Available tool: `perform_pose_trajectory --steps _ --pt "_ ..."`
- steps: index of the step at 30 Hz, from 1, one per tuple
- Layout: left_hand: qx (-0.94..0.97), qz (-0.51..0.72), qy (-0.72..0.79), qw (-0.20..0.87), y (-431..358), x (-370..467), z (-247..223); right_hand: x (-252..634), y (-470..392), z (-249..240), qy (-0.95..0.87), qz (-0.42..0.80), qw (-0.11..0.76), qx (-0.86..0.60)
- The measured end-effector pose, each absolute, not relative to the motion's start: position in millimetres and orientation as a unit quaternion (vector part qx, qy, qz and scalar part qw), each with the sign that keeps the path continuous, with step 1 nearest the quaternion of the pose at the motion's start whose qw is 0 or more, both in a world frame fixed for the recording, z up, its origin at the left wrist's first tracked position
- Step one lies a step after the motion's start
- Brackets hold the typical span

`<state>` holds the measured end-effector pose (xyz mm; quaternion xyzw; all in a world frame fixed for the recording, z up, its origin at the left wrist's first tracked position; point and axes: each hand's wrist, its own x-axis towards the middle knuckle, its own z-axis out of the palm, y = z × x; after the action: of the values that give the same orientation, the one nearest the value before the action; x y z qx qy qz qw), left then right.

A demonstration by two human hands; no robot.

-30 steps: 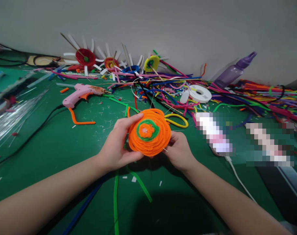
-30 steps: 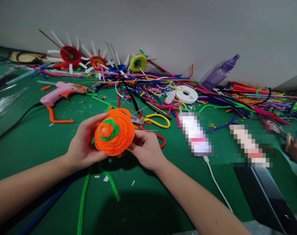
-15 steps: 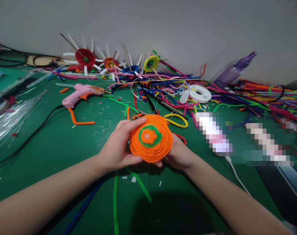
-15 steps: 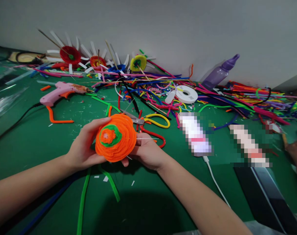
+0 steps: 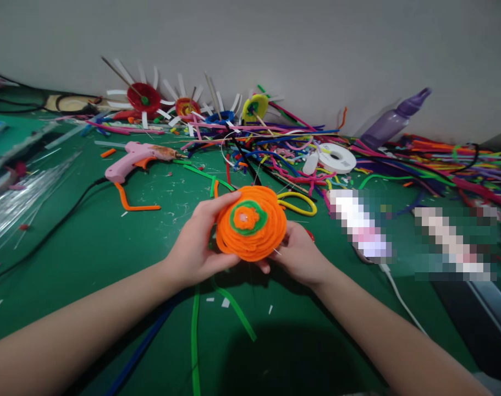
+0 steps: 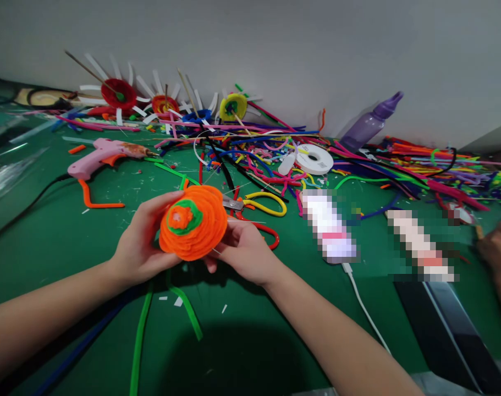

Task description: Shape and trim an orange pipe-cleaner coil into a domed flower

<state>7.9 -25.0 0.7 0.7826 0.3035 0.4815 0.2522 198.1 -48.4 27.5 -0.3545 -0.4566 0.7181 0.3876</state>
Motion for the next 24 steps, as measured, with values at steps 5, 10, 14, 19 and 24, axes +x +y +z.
perform_pose_trajectory --steps 5,10,14,19,24 --pt "0.768 0.473 0.327 0.281 -27.0 8.2 -0.3 195.4 -55.4 30.1 -0.567 0.567 0.445 -0.399" --pt "0.771 0.464 0.338 0.274 -26.2 8.2 -0.5 198.9 -58.2 24.8 -0.672 0.373 0.467 -0.437" --pt "0.768 0.463 0.342 0.281 -25.3 8.6 -0.1 201.1 -56.7 26.8 -0.717 0.299 0.453 -0.438" --pt "0.773 0.461 0.334 0.280 -25.2 8.9 0.8 201.0 -57.2 30.4 -0.735 0.282 0.447 -0.425" --pt "0.776 0.459 0.327 0.281 -25.1 9.4 1.6 201.6 -57.5 28.9 -0.743 0.263 0.450 -0.419"
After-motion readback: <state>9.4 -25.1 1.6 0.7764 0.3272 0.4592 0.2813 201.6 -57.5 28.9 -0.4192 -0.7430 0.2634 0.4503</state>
